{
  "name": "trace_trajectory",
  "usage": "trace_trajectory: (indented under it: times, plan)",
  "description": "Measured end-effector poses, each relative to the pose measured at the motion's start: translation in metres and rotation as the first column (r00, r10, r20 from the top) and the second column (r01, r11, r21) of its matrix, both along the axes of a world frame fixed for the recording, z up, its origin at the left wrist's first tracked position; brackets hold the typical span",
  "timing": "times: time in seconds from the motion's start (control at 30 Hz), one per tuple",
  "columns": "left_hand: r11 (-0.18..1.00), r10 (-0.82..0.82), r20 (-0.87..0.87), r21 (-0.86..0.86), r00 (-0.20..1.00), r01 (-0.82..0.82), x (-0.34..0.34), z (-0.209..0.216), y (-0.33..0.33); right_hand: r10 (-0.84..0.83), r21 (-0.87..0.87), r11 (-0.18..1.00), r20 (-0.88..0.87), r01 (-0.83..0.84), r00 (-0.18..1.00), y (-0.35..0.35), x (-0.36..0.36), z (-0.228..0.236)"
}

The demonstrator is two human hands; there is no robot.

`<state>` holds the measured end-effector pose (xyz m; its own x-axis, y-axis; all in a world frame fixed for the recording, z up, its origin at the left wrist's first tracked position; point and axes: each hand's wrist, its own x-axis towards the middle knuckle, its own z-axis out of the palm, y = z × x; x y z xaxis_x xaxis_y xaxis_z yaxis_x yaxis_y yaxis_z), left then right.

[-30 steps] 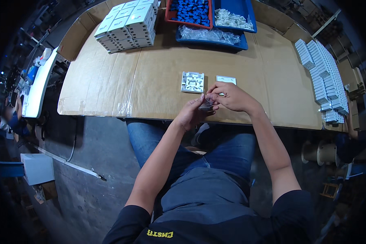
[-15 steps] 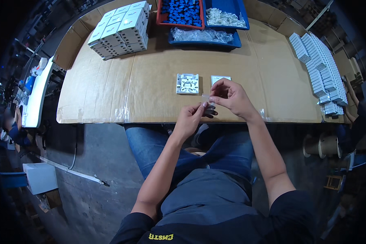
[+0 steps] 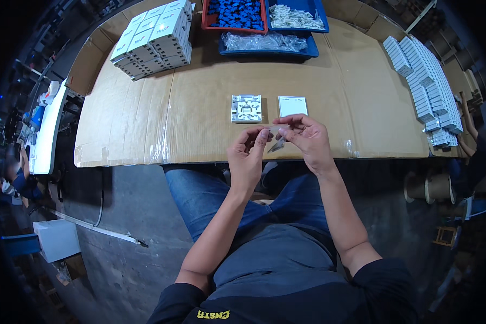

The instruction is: The recorder is assembling electronic devices by placing components and circuits into white boxes.

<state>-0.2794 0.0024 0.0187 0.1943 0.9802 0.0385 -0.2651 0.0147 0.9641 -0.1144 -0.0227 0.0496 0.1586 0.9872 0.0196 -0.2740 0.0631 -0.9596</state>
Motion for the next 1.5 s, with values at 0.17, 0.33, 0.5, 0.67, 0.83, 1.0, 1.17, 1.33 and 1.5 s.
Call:
trace_trajectory:
  times: [0.17, 0.33, 0.5, 0.67, 0.83, 1.0, 1.17, 1.33, 1.5]
  plan:
    - [0.997, 0.042, -0.053, 0.065, 0.998, -0.038, -0.001, -0.001, 0.001, 0.008, -0.087, 0.996, -0.026, -0.010, 1.000, -0.001, 0.002, -0.007]
    - [0.982, 0.128, -0.198, 0.164, 0.972, -0.096, 0.000, -0.002, 0.001, 0.009, -0.030, 1.000, 0.044, -0.008, 0.999, 0.000, -0.001, -0.011]
    - [0.990, 0.052, -0.079, 0.138, 0.995, -0.041, -0.001, -0.008, 0.006, -0.042, -0.009, 0.999, 0.037, 0.042, 0.998, 0.002, -0.008, -0.010]
    - [0.994, 0.013, -0.047, 0.110, 0.999, -0.008, -0.002, -0.005, 0.004, 0.008, -0.012, 1.000, -0.006, -0.008, 1.000, 0.000, -0.005, -0.009]
    - [0.995, -0.021, -0.017, 0.095, 1.000, 0.022, -0.003, -0.008, 0.005, 0.026, -0.004, 1.000, -0.045, -0.026, 0.999, 0.000, -0.004, -0.014]
    - [0.994, -0.034, -0.029, 0.103, 0.999, 0.037, -0.004, -0.002, 0.003, 0.066, 0.003, 0.998, -0.054, -0.066, 0.996, 0.001, -0.007, -0.015]
    - [0.987, -0.089, -0.032, 0.130, 0.996, 0.092, -0.004, 0.000, 0.003, 0.052, 0.056, 0.997, -0.023, -0.051, 0.998, 0.000, -0.008, -0.017]
    - [0.997, -0.057, 0.045, 0.049, 0.997, 0.054, -0.003, -0.001, 0.004, 0.068, 0.058, 0.996, -0.018, -0.067, 0.998, 0.000, -0.012, -0.013]
    - [0.992, -0.060, -0.053, 0.106, 0.997, 0.065, -0.008, -0.001, 0.005, 0.086, 0.020, 0.996, -0.028, -0.086, 0.996, -0.001, -0.008, -0.016]
